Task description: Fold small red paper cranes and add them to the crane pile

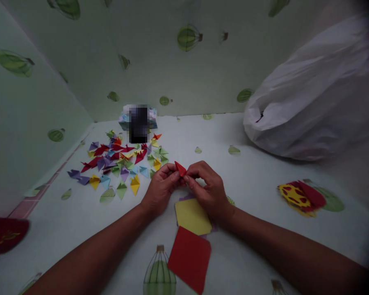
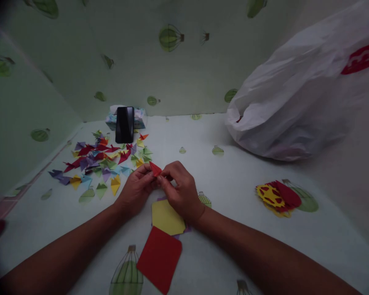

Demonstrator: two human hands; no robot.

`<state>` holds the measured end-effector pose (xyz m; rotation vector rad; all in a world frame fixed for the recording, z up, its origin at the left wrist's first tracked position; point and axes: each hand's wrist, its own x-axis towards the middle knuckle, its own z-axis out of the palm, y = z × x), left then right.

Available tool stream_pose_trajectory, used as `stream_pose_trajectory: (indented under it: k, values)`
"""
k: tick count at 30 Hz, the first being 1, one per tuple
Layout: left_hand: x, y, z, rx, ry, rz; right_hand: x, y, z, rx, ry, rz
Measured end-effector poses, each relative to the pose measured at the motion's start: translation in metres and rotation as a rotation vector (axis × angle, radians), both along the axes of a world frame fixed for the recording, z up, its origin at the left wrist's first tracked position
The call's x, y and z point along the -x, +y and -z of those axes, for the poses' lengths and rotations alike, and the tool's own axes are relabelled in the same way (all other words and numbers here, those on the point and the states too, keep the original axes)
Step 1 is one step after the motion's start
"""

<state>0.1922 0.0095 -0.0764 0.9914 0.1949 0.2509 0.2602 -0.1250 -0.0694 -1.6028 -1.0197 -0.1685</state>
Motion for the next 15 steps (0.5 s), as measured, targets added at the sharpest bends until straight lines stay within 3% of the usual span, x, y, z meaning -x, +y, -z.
stream_pose_trajectory:
  k: [7, 15]
  values:
    - [0.0021, 0.0006, -0.0006, -0.201, -0.018, -0.051, 0.0002, 0.0005, 0.0020, 0.030, 0.043, 0.020]
    - [0.0027, -0.0024, -0.0048, -0.266, -0.019, -0.111, 0.0009, 0.0000, -0.0002, 0.020, -0.096, 0.066]
